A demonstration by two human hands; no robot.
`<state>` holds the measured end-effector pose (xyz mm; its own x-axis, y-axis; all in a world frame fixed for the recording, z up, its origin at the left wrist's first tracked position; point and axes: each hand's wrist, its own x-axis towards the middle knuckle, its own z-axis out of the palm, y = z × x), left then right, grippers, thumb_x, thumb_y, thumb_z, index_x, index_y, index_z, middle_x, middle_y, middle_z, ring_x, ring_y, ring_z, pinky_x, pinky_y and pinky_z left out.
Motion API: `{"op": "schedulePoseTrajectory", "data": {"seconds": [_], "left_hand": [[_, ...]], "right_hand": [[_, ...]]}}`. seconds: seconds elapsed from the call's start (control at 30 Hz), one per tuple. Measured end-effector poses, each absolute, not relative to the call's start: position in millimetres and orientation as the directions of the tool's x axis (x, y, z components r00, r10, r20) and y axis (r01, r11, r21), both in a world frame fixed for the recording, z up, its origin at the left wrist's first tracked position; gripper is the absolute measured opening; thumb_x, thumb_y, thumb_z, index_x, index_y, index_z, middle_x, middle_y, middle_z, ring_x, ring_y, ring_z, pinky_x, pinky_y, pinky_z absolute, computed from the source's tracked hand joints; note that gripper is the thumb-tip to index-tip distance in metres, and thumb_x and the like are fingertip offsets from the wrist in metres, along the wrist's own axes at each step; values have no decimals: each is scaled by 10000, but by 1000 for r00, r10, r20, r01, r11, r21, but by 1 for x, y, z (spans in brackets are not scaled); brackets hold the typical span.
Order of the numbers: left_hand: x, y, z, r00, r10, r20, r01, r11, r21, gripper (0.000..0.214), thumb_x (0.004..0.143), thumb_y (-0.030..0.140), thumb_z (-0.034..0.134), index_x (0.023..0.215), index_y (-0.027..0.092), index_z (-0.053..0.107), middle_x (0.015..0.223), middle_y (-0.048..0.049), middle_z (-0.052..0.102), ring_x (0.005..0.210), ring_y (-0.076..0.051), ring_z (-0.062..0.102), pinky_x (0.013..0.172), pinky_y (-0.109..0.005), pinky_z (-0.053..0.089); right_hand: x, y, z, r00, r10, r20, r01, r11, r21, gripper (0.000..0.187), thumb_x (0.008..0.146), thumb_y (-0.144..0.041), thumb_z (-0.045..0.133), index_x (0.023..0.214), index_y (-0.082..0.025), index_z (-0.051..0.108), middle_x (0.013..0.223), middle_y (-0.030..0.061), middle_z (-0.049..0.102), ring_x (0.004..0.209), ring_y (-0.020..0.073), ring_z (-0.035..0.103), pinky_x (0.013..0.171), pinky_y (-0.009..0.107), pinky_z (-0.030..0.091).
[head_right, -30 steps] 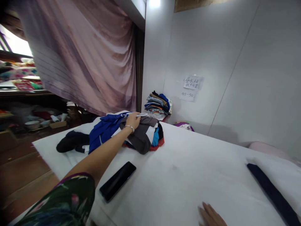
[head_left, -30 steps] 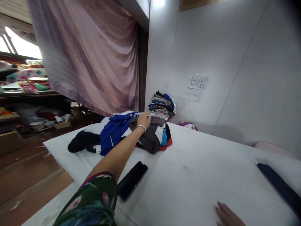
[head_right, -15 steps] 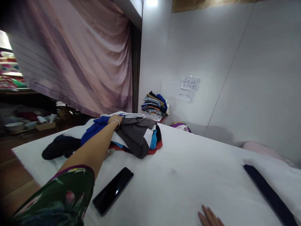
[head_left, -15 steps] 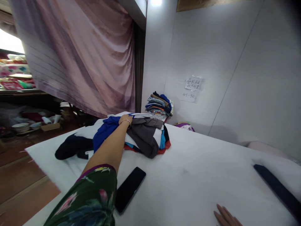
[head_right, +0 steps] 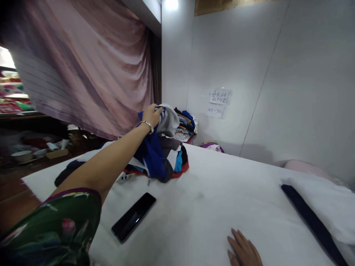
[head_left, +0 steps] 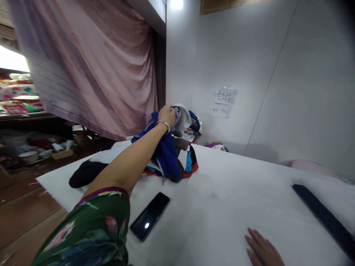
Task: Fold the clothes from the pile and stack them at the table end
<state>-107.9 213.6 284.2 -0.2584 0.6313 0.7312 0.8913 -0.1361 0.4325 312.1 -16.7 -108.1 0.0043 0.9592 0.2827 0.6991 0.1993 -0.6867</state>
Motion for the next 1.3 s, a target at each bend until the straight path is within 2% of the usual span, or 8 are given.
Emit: {"op": "schedulePoseTrajectory", "data": {"seconds": [0.13,0.23,0.33,0.43,0.7,0.9,1.03,1.3], "left_hand": [[2,179,267,16,694,720,779,-460,426,259,872,370,461,866,174,631,894,-64,678,853,-183,596,776,-298,421],[86,139,209,265,782,564,636,-581,507,201,846,364,503,858,203,623,938,-55,674,894,-194,597,807,-320,435],[158,87,124,483,800,356,526,-590,613,159,832,355,521,829,235,626,940,-51,685,888,-199,619,774,-325,469],[206,32,46,646,746,163,480,-563,672,161,824,348,518,758,270,643,820,-32,696,781,-195,651,679,-323,506],[197,16,23,823,561,88,344,-615,710,344,847,507,445,1066,333,645,1111,-35,666,926,-179,637,847,-292,509],[126,121,45,519,838,169,735,-539,412,376,851,343,479,1154,154,597,1239,-126,589,1183,-250,510,1033,-367,379],[92,153,29,298,954,27,930,-297,216,513,804,409,542,1232,125,538,1313,-182,517,1209,-310,490,976,-397,402],[64,162,56,159,987,-3,915,-147,375,298,875,293,389,980,187,647,1052,-72,692,1001,-204,615,816,-258,464]], "right_hand": [[307,-32,-75,117,985,124,423,64,-904,456,648,-565,678,1050,-352,710,1287,14,582,1288,329,425,1134,518,238],[313,-38,-52,288,957,-38,-23,-33,-999,525,688,-524,706,1153,-289,644,1303,52,576,1261,299,466,1084,482,343],[328,-38,-38,313,936,-163,-507,20,-861,524,681,-550,708,1139,-316,603,1173,45,660,1088,276,611,938,474,485],[342,-39,-32,216,940,-264,-685,-47,-727,410,735,-557,649,1016,-259,642,943,40,729,946,253,676,882,434,526],[346,-39,-27,263,932,-248,-609,-39,-792,387,678,-247,682,1057,-212,616,920,38,734,869,253,695,735,372,580],[352,-38,-32,412,881,-233,-583,58,-810,569,586,-127,692,1130,-247,575,852,-9,730,738,210,695,689,331,578],[370,-39,-33,613,771,-172,-520,230,-823,564,562,-142,695,1101,-260,576,815,-44,718,707,166,683,680,284,570],[391,-46,-36,725,685,-69,-374,308,-875,505,561,-185,654,1053,-259,568,837,-43,707,750,191,684,726,349,565]]}}
